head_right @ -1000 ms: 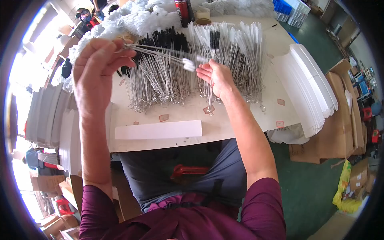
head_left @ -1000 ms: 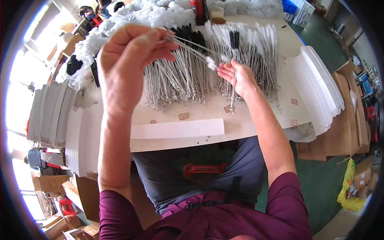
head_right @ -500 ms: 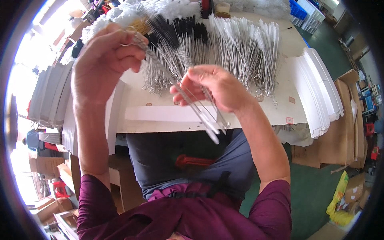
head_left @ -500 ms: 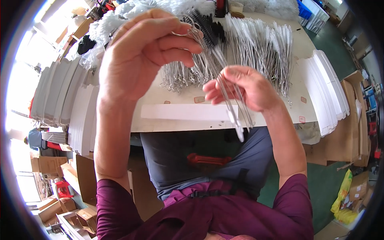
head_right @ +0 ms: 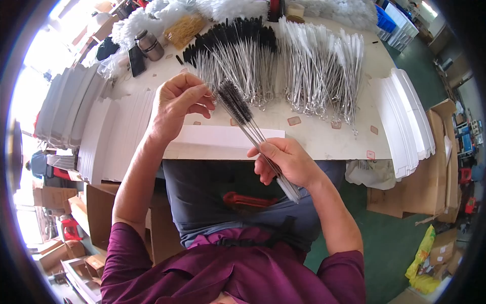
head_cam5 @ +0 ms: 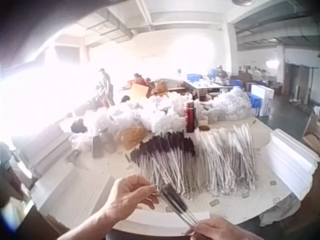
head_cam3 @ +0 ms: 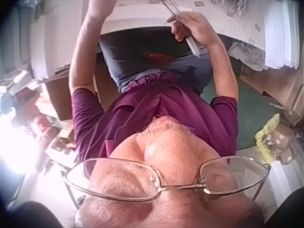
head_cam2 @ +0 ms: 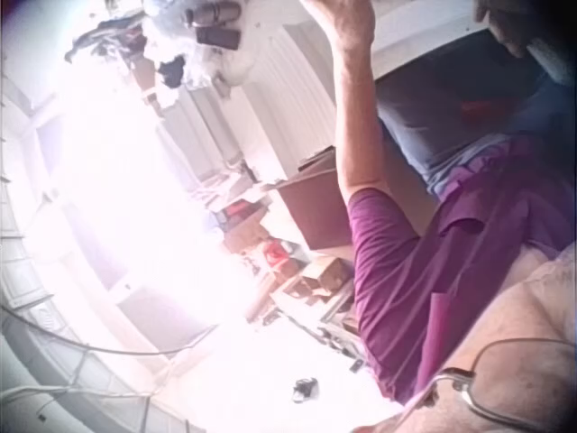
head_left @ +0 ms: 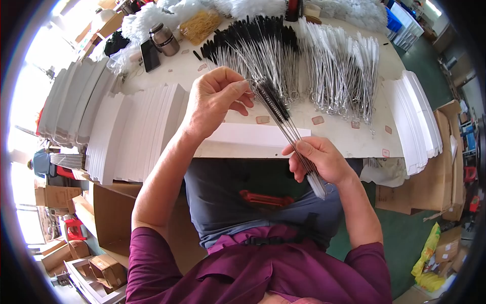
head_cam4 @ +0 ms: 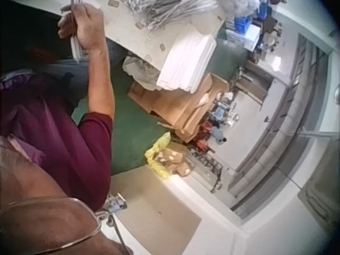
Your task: The person is bundling industrial brushes and packing them into cardboard boxes.
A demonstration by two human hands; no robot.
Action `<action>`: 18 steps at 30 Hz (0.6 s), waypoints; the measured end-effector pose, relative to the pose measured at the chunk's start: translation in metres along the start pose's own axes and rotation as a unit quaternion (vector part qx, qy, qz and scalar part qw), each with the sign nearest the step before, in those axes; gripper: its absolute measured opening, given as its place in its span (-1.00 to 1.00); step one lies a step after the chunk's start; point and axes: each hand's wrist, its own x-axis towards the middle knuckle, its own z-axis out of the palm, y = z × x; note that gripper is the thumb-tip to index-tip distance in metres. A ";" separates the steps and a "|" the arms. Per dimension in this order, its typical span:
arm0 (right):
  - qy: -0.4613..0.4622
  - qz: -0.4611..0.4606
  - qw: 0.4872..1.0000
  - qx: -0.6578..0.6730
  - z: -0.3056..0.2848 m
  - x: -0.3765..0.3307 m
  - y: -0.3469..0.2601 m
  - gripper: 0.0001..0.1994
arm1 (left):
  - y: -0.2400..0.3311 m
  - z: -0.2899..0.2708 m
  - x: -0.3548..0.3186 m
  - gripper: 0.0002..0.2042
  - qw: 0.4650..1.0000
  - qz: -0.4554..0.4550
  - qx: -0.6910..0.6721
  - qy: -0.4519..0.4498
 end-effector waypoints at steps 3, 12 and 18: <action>0.025 -0.005 0.997 -0.067 0.002 -0.005 0.007 -0.57 | -0.015 0.001 -0.006 -0.89 0.998 0.015 0.063 0.022; 0.097 0.023 0.990 -0.098 0.004 -0.019 0.026 -0.55 | -0.044 0.026 -0.046 -0.73 0.758 0.381 0.523 -0.086; 0.119 0.020 0.988 -0.100 0.002 -0.033 0.026 -0.52 | -0.066 0.021 -0.067 -0.55 0.806 0.326 0.484 -0.100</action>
